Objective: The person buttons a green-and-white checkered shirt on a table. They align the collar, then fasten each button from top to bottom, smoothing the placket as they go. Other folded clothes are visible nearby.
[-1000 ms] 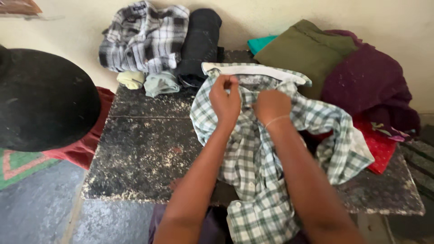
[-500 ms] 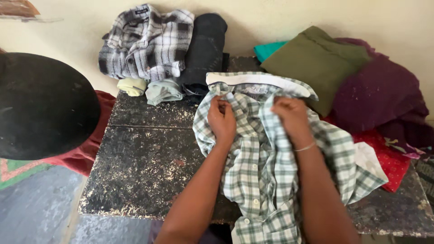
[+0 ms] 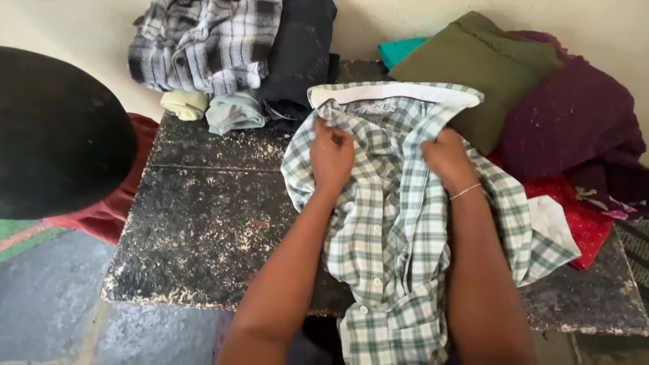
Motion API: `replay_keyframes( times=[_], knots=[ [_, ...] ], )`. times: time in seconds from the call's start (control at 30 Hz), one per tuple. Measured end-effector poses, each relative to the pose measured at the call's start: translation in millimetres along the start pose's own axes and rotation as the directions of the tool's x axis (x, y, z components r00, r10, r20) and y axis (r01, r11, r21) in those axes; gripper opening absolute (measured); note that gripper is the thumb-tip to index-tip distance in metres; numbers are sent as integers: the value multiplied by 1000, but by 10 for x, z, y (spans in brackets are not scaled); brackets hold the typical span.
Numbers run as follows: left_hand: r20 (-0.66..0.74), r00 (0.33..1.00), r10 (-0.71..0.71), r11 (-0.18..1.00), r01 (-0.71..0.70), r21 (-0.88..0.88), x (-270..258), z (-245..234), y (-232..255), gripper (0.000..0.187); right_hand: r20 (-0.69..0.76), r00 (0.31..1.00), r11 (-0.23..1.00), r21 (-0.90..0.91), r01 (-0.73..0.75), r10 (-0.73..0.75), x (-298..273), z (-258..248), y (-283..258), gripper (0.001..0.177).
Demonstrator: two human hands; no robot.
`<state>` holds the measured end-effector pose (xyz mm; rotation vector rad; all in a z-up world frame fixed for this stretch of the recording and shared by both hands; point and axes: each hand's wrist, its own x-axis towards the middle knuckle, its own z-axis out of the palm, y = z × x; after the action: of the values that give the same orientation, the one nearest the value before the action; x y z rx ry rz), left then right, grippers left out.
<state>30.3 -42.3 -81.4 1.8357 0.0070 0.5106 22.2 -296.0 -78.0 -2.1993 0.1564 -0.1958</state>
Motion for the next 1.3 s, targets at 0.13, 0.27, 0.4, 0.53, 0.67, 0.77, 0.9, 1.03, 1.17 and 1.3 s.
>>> replay_keyframes(
  times=[0.13, 0.27, 0.4, 0.53, 0.67, 0.77, 0.9, 1.03, 1.17, 1.3],
  knots=[
    [-101, 992, 71, 992, -81, -99, -33, -32, 23, 63, -68, 996, 949, 314, -25, 49, -35, -120, -143, 19],
    [2, 975, 221, 972, -221, -75, -20, -99, 11, 66, -203, 975, 961, 239, 139, -91, -144, -182, -407, 19],
    [191, 963, 190, 982, -184, -48, 24, -122, -26, 76, -331, 936, 933, 285, 218, -118, -240, -208, -594, 19],
    [170, 927, 333, 943, -325, -75, 84, -103, -73, 83, -189, 982, 836, 536, 118, -17, -235, -270, -604, 16],
    [148, 948, 283, 954, -261, -150, 84, -84, -66, 77, 60, 993, 742, 660, -116, 101, -177, -257, -539, 17],
    [86, 964, 250, 963, -239, -123, 62, -111, 5, 68, 158, 978, 730, 651, -207, 136, -163, -224, -511, 18],
    [117, 993, 13, 997, -21, 68, 36, -205, 130, 43, 207, 968, 781, 576, -240, 145, -164, -198, -519, 21],
    [197, 973, 124, 947, -175, 270, 4, -258, 219, 22, 250, 962, 819, 525, -231, 112, -172, -215, -503, 17],
    [282, 953, 108, 911, -208, 355, -39, -269, 236, 23, 309, 941, 890, 378, -254, 137, -169, -261, -441, 14],
    [283, 955, 85, 932, -176, 316, -43, -281, 198, 19, 284, 947, 923, 300, -239, 152, -165, -237, -374, 13]
  ],
)
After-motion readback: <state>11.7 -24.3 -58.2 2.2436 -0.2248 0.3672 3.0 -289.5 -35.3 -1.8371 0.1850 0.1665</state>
